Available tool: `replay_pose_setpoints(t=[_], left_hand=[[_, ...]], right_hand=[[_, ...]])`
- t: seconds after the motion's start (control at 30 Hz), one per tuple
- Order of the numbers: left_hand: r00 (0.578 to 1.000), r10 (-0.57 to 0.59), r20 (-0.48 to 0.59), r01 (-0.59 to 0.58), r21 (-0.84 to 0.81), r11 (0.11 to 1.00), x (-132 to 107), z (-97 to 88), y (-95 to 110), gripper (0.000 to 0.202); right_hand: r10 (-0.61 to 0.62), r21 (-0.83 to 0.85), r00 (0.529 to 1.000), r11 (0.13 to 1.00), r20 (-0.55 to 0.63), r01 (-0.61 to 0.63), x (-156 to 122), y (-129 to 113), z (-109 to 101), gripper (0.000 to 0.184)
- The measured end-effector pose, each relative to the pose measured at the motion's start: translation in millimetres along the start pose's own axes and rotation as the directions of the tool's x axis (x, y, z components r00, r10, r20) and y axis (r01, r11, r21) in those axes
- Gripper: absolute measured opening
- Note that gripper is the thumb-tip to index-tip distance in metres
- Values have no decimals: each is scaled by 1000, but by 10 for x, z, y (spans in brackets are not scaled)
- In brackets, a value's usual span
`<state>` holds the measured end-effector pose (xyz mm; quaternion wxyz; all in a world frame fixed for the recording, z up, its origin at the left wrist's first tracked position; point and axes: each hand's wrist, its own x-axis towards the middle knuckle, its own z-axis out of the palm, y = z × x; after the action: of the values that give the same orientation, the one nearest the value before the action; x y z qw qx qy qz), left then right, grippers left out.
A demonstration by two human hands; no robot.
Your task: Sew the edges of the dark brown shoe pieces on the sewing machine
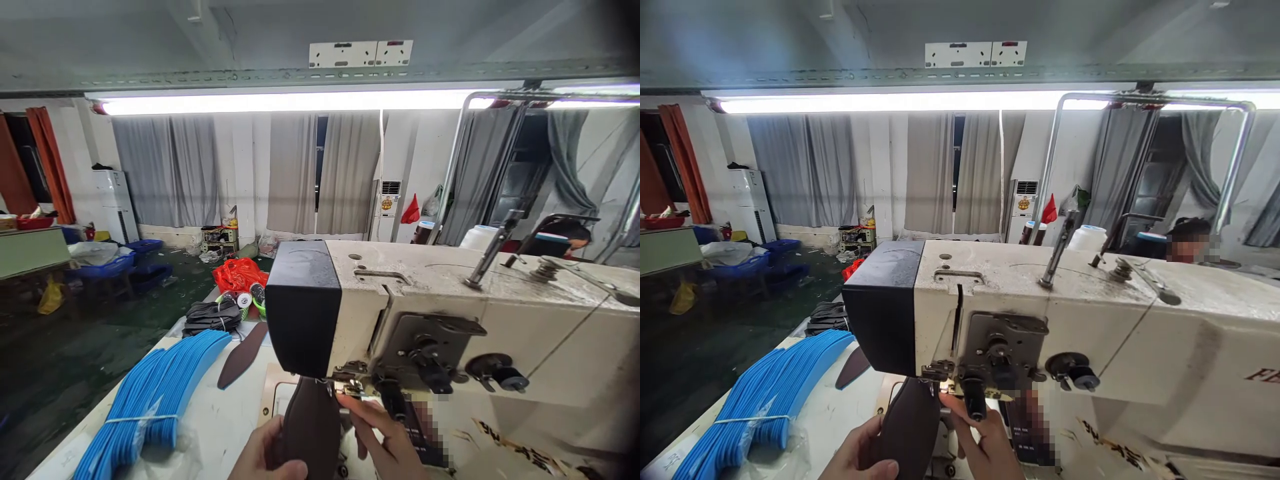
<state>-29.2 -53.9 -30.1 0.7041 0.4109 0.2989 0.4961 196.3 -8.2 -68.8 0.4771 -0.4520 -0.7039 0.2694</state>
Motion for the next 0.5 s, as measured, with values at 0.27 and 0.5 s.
replay_pose_setpoints(t=[0.27, 0.5], left_hand=[[994, 35, -103, -36, -8, 999, 175, 16, -126, 49], [979, -29, -203, 41, 52, 998, 249, 115, -167, 64]], right_hand=[[41, 20, 998, 999, 51, -42, 2, -9, -35, 43], [-27, 37, 999, 999, 41, 26, 22, -63, -4, 44]])
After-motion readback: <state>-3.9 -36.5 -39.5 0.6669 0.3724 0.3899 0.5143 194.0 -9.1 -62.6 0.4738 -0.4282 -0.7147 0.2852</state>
